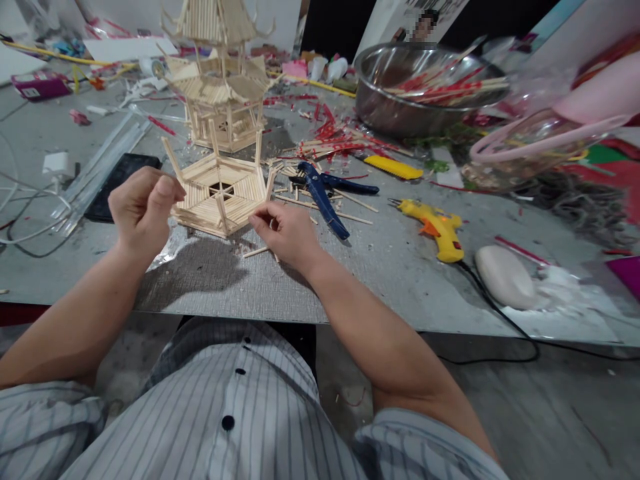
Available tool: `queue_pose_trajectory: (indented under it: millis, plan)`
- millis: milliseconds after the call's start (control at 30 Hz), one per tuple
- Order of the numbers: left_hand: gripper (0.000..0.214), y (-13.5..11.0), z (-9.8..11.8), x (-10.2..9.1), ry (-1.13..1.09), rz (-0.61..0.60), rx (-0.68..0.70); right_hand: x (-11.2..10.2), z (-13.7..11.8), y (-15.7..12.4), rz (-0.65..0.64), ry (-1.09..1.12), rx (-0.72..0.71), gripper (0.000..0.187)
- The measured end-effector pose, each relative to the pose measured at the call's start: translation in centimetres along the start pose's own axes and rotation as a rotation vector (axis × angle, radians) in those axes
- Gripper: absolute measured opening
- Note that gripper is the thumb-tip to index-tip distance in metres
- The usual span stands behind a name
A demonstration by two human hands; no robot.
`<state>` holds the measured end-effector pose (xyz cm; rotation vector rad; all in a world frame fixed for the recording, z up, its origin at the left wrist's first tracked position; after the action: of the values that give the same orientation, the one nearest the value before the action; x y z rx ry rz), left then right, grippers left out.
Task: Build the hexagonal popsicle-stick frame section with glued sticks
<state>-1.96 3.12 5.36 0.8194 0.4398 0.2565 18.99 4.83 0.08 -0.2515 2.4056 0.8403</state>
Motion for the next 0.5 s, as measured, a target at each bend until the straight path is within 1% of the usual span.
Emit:
queue_pose_trajectory:
  millis: [100,167,267,500]
  plan:
    - [0.04,0.1,-0.42,0.25,0.035,-0.029,-0.038,0.15,-0.26,-0.06,-0.023,-0.003,0.003,0.015]
    - [0.04,0.08,-0.65,0.34,0.064,-0.046,-0.073,0.11,-0.38,-0.06,-0.016,0.0,0.002,0.016]
    - [0.041,0.06,-0.68,0.32,0.098,-0.047,-0.089,-0.05,-0.41,0.02,0.001,0.009,0.003,0.019]
    - [0.046,0.19,-0.2,0.35,0.107,-0.054,-0.073,-0.1,-0.33,0.0,-0.022,-0.011,0.026,0.041]
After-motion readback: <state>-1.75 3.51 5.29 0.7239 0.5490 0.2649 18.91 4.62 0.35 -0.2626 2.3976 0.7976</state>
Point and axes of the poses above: each hand's wrist, its own y-axis towards the middle knuckle, its own x-axis out of the palm, z = x × y, the point moved 5 cm from there along y, towards the middle knuckle, and after that the axes turned 9 degrees about -x, right-handed, at the moved point
